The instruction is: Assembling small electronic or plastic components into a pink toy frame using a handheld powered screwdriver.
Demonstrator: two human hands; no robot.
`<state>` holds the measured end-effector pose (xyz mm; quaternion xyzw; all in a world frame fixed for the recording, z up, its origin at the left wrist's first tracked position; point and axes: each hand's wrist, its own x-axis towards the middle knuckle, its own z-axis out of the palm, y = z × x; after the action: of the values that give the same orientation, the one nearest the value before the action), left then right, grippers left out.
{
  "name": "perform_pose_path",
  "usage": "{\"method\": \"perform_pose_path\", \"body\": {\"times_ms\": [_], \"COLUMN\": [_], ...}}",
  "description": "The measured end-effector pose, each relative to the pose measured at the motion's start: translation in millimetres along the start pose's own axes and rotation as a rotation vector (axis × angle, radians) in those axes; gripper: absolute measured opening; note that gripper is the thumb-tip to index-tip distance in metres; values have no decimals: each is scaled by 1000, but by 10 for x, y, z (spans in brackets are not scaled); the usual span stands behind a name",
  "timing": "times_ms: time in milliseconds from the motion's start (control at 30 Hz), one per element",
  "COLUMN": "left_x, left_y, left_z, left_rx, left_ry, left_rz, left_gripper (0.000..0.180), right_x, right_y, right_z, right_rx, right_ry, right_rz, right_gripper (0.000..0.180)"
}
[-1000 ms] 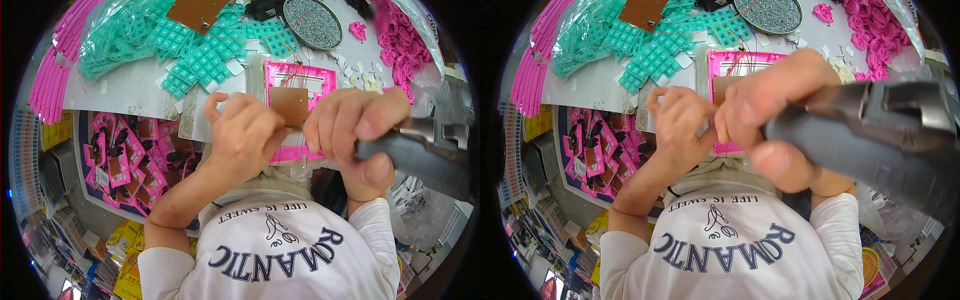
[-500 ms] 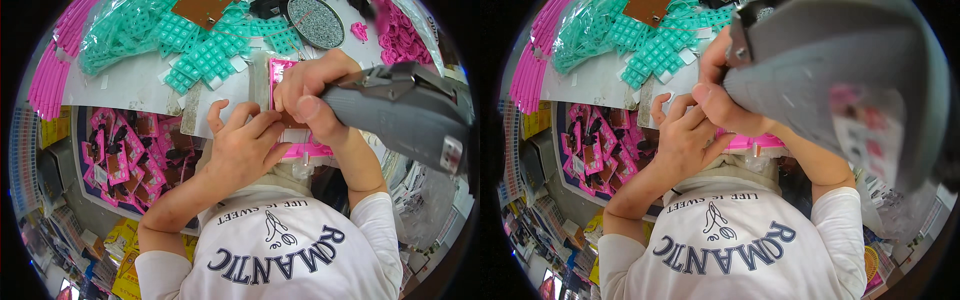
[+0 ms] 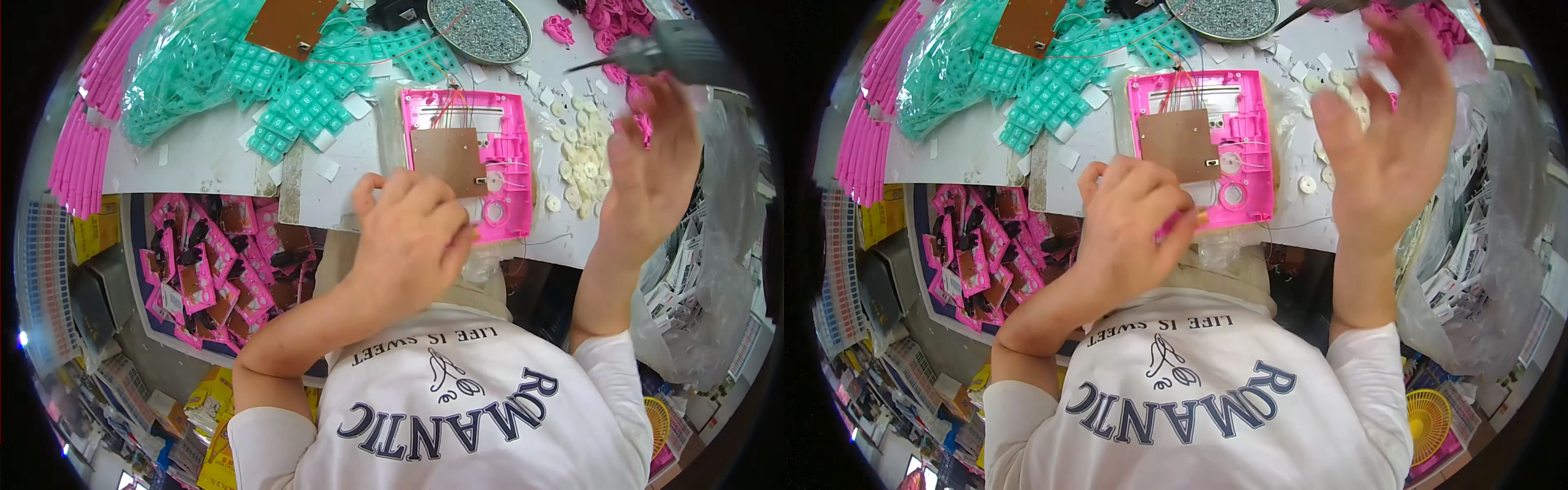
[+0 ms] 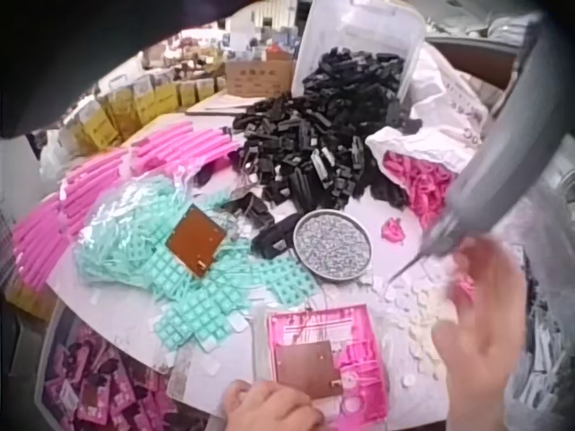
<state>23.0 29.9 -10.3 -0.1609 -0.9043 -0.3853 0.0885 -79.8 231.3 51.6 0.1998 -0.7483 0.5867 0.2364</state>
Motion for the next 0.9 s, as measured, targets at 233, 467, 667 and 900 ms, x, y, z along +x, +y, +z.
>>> {"method": "perform_pose_path", "body": {"times_ms": [233, 467, 667, 900], "left_x": [211, -14, 60, 106], "left_y": [-196, -246, -264, -186], "left_z": [-124, -22, 62, 120], "left_rx": [79, -99, -124, -52], "left_ry": [53, 148, 177, 175], "left_rz": [40, -113, -87, -63], "left_gripper": [12, 12, 15, 17], "right_x": [-345, -444, -466, -516], "right_y": [-38, 51, 59, 80], "right_z": [240, 316, 234, 148], "right_rx": [-249, -73, -121, 107], "right_ry": [-803, -754, -684, -603], "right_rz": [97, 375, 468, 773], "right_gripper": [32, 15, 10, 7]}}
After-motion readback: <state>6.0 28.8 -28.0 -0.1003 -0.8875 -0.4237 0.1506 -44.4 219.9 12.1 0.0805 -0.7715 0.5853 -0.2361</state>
